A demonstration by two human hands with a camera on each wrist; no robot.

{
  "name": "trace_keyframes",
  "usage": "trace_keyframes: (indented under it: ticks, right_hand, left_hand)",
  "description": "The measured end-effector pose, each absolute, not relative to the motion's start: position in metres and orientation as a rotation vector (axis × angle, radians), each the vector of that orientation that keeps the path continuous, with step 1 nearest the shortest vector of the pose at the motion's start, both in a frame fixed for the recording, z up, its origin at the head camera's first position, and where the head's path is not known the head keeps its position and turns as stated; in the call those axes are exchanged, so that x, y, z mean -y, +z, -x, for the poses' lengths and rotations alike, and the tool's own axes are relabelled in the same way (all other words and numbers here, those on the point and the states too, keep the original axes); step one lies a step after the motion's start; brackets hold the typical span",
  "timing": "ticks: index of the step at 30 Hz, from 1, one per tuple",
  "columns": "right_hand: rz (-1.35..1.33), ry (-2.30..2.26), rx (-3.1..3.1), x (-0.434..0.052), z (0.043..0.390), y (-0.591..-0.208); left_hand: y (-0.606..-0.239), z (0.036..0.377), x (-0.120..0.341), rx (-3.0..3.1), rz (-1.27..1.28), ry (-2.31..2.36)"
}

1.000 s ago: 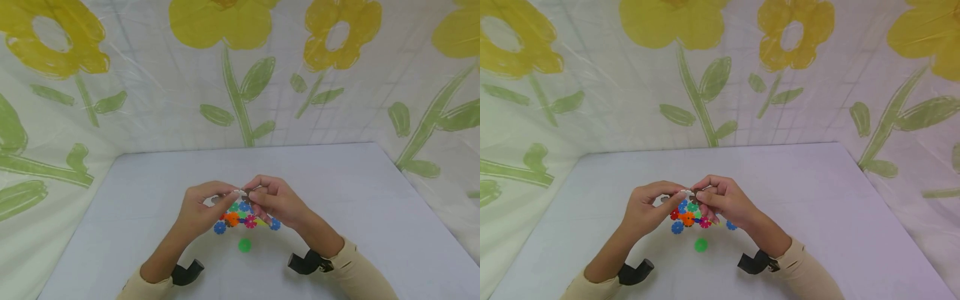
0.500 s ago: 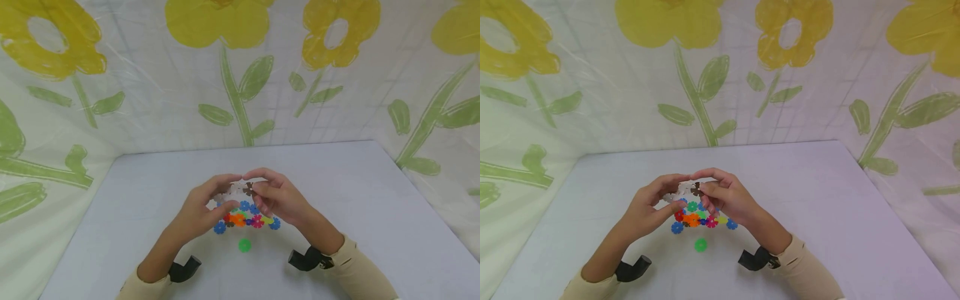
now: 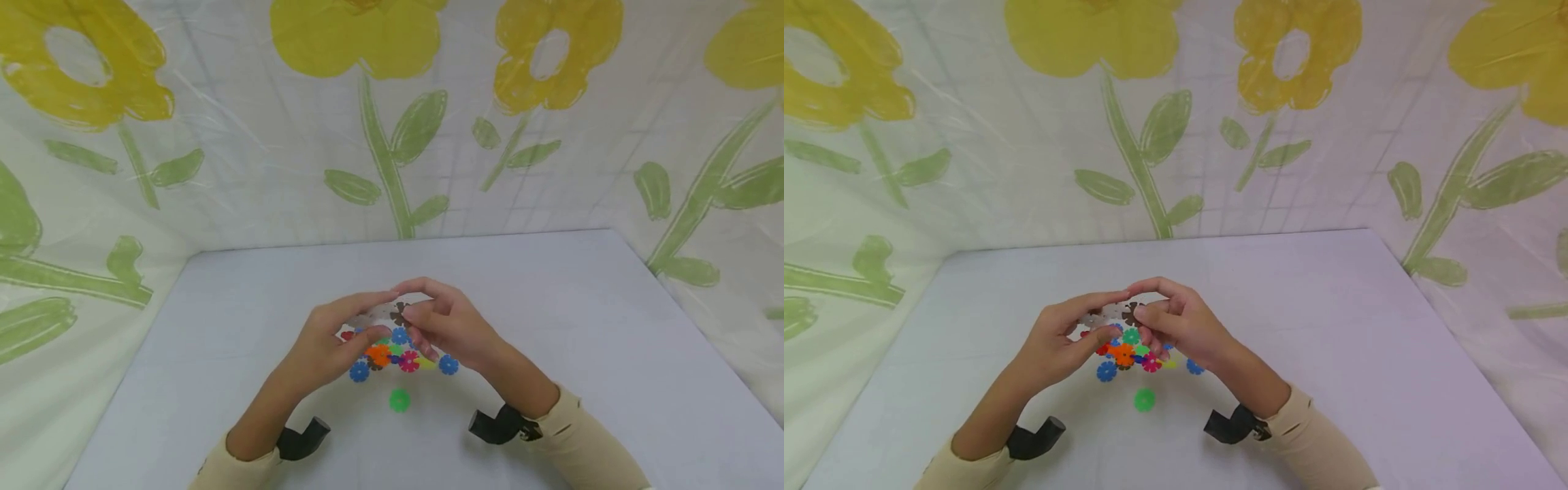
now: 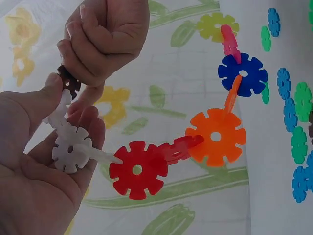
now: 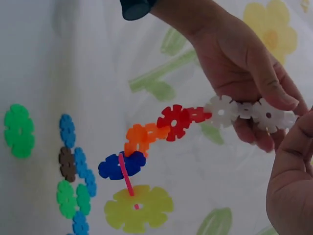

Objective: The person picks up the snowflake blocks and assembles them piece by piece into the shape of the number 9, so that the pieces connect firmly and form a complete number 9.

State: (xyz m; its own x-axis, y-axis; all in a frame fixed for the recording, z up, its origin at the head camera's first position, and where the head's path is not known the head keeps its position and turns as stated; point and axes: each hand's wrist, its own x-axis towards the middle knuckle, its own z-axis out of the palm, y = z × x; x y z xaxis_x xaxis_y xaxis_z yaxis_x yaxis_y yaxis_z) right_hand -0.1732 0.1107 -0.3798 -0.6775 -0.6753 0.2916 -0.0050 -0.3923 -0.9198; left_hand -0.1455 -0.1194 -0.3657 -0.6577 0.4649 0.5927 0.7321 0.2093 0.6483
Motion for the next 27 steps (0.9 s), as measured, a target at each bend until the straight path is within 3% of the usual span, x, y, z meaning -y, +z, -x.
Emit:
trace_keyframes:
  ticks: [8,14,21,27]
  right_hand:
    - [0.856,-1.991,-1.559,-0.108,0.18,-0.382]
    - [0.779,-1.754,-1.868,-0.112,0.207,-0.411]
    - [0.968,-0.967,-2.197,-0.097,0.207,-0.447]
    - [1.098,-0.718,-2.331,-0.089,0.191,-0.45]
  left_hand:
    - [-0.364,0.145,0.124,2.329,1.064,-1.412]
    - [-0.36,0.142,0.129,2.345,1.073,-1.507]
    - [-0.356,0.139,0.13,2.322,1.124,-1.524]
    - [-0.351,0.136,0.131,2.289,1.148,-1.484]
